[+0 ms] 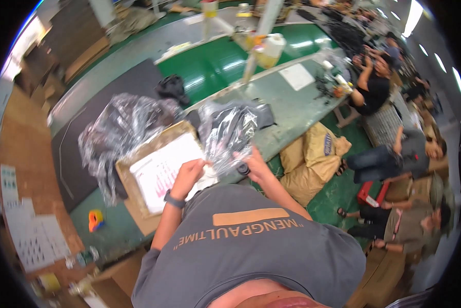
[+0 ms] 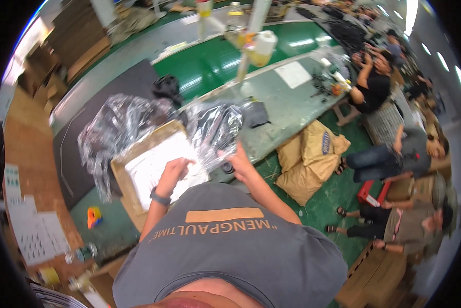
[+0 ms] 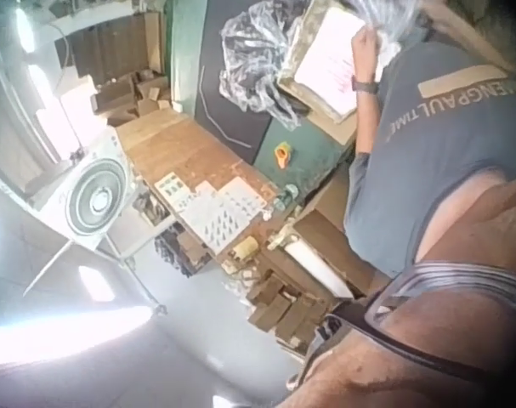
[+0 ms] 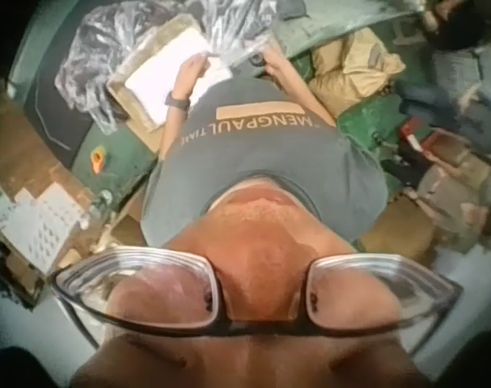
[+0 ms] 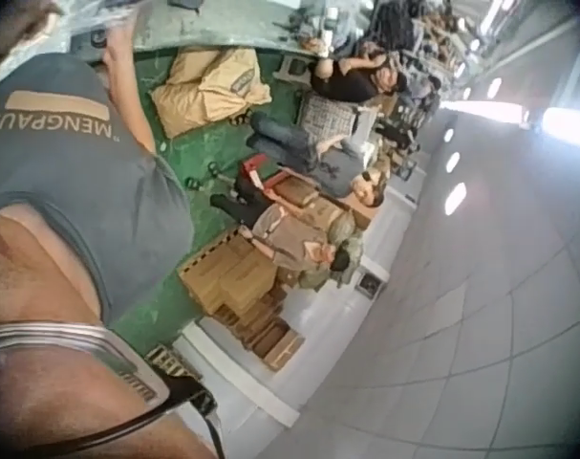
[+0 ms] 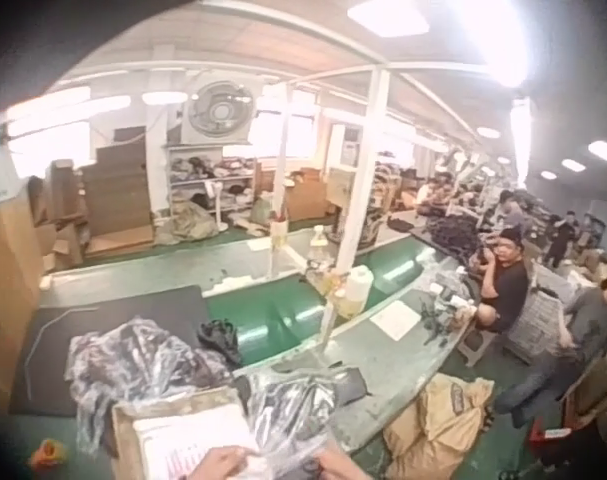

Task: Packaging individual bicycle seats into plastic bags and placing them into a shipping box.

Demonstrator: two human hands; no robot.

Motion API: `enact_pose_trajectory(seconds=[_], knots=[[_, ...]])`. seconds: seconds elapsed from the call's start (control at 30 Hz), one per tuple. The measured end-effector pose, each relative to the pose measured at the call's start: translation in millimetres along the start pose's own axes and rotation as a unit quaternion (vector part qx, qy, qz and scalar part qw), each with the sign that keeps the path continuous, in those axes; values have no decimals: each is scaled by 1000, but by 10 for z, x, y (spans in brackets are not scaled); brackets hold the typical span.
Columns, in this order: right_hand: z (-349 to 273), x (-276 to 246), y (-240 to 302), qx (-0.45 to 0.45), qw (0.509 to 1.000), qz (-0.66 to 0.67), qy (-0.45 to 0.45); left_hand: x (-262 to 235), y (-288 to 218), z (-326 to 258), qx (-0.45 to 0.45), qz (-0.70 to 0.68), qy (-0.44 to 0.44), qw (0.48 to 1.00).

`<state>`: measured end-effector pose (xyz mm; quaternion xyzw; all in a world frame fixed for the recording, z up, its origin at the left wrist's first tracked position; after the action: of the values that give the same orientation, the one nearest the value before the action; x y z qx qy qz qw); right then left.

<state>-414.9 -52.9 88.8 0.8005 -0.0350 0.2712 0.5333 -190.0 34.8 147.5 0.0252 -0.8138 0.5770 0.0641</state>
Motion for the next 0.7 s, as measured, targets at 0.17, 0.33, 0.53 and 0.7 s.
enact_pose_trajectory(seconds=[0.17, 0.33, 0.53, 0.7], knots=[[-184, 736, 534, -232, 942, -221, 104, 199, -378, 344, 137, -79, -36, 987], [22, 637, 422, -157, 964, -176, 123, -991, -208, 604, 143, -283, -89, 944], [35, 215, -154, 18, 984, -159, 85, -3202, 49, 377, 209, -581, -307, 724], [175, -69, -550, 133, 979, -146, 50, -4160, 1153, 75, 162, -474, -451, 739]])
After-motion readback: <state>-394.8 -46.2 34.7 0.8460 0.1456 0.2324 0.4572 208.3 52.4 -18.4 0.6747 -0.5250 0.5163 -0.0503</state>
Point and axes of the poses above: each hand's wrist, its own z-axis towards the middle knuckle, its own x-axis out of the palm, y = z × x, the point moved 8 cm from there along z, towards the middle knuckle, and after that the axes turned 3 degrees about -x, right-handed, at the moved point
